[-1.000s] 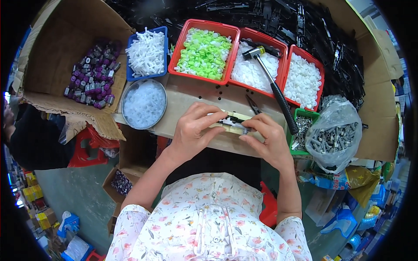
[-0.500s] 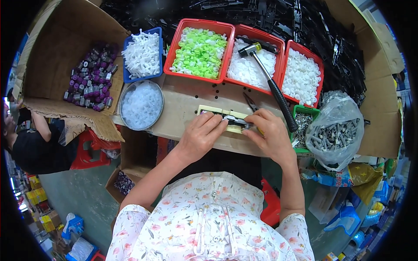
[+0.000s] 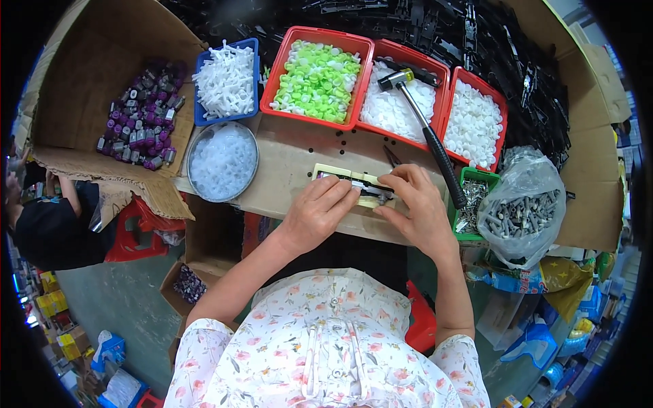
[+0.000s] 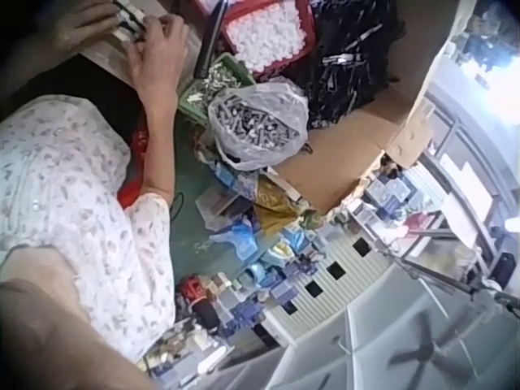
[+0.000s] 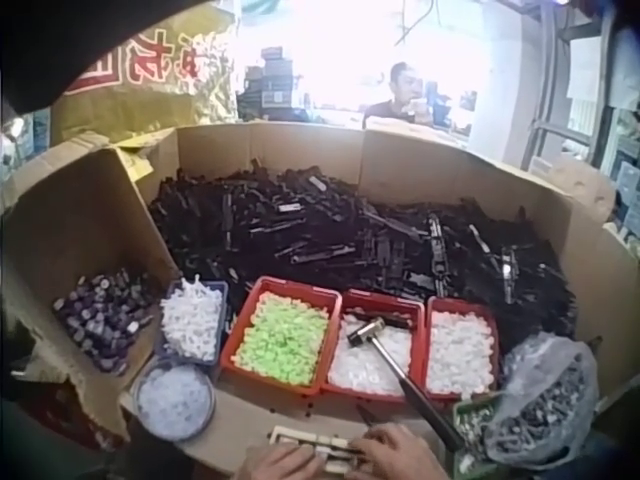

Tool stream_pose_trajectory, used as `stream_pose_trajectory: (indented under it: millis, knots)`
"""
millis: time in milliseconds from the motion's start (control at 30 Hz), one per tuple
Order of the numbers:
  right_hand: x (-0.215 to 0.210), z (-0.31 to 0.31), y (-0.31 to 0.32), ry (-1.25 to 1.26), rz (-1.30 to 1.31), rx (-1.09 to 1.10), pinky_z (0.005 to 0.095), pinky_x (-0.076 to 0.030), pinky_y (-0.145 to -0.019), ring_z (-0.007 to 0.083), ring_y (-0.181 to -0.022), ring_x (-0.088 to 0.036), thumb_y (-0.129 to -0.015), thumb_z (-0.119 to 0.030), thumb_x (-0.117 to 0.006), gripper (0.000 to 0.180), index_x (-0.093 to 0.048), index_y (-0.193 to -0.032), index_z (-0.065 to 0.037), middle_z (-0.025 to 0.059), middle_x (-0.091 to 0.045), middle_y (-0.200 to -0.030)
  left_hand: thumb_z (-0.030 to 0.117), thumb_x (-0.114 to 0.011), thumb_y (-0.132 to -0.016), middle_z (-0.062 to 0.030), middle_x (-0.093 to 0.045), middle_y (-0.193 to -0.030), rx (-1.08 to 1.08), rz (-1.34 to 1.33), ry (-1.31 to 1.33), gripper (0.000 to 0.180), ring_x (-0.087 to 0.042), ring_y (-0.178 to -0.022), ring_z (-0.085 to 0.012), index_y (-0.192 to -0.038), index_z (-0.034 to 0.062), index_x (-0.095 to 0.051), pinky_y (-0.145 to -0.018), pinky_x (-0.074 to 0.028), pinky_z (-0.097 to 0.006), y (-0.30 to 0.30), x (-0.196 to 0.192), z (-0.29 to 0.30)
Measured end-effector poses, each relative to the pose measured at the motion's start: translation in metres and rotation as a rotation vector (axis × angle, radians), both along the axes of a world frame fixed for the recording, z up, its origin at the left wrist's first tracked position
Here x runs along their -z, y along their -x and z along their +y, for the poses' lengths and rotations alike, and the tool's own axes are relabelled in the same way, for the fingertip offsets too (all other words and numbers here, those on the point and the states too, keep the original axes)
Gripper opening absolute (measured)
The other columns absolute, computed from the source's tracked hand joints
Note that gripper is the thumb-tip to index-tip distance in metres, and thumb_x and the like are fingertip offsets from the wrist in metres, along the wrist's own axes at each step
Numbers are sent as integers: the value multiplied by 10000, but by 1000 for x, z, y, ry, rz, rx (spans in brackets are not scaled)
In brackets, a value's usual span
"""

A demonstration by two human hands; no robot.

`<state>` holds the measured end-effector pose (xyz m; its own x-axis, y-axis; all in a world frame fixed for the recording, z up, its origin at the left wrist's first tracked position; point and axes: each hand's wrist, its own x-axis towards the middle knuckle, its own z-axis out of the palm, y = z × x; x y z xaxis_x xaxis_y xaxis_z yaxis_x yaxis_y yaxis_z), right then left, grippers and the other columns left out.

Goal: Assembling small plastic components onto black plastic strips at a factory workbench using a hand tool.

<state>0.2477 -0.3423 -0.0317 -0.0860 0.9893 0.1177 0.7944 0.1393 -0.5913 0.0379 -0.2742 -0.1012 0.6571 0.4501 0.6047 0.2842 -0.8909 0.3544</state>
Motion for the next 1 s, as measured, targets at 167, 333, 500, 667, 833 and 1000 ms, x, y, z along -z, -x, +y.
stream_pose_trajectory:
  millis: [167, 333, 500, 667, 833, 1000]
  knots:
    - [12, -6, -3, -44, 101, 58, 393, -475, -876, 309, -1022, -584, -740, -56, -793, 330, -675, -1043, 1, 130, -577, -1082, 54, -765, -771, -92, -629, -1016, 1, -7, 4, 287, -605, -943, -282, -1046, 5, -695, -757, -518, -385, -1, 0, 1]
    - [16, -8, -1, -18, 132, 104, 377, -472, -886, 300, -1033, -587, -734, -26, -782, 282, -681, -996, -3, 128, -585, -1061, 55, -769, -768, -99, -631, -1017, 9, 9, 5, 295, -605, -942, -289, -1048, 4, -694, -762, -519, -393, -1, -2, 1]
    - [20, -8, -3, -25, 203, 115, 373, -474, -891, 294, -1037, -591, -724, -24, -784, 290, -683, -996, -7, 123, -591, -1071, 31, -667, -738, -112, -618, -1072, 19, 32, 43, 338, -605, -1015, -286, -1074, -3, -683, -847, -516, -401, 2, 0, 0]
    - [18, -13, -6, -39, 279, 150, 358, -485, -879, 283, -1037, -604, -728, -30, -789, 295, -688, -1004, -9, 122, -601, -1071, 18, -692, -736, -111, -625, -1073, 5, -6, 29, 333, -605, -1018, -299, -1069, 13, -695, -847, -519, -409, 2, -5, -2]
    - [-13, -12, -21, -141, 96, 131, 355, -501, -844, 285, -972, -636, -743, -19, -782, 285, -692, -1013, -8, 127, -617, -1048, -1, -745, -731, -123, -639, -1022, -18, -74, 41, 301, -614, -967, -319, -1030, 13, -710, -828, -525, -419, 5, -10, 0]
    - [-55, 15, -93, -331, -203, 331, 346, -513, -783, 278, -861, -663, -809, -28, -731, 171, -689, -966, 23, 146, -652, -955, -53, -784, -715, -137, -635, -1002, -31, -102, 56, 324, -613, -926, -337, -1026, 6, -717, -779, -527, -411, 14, -10, -2]
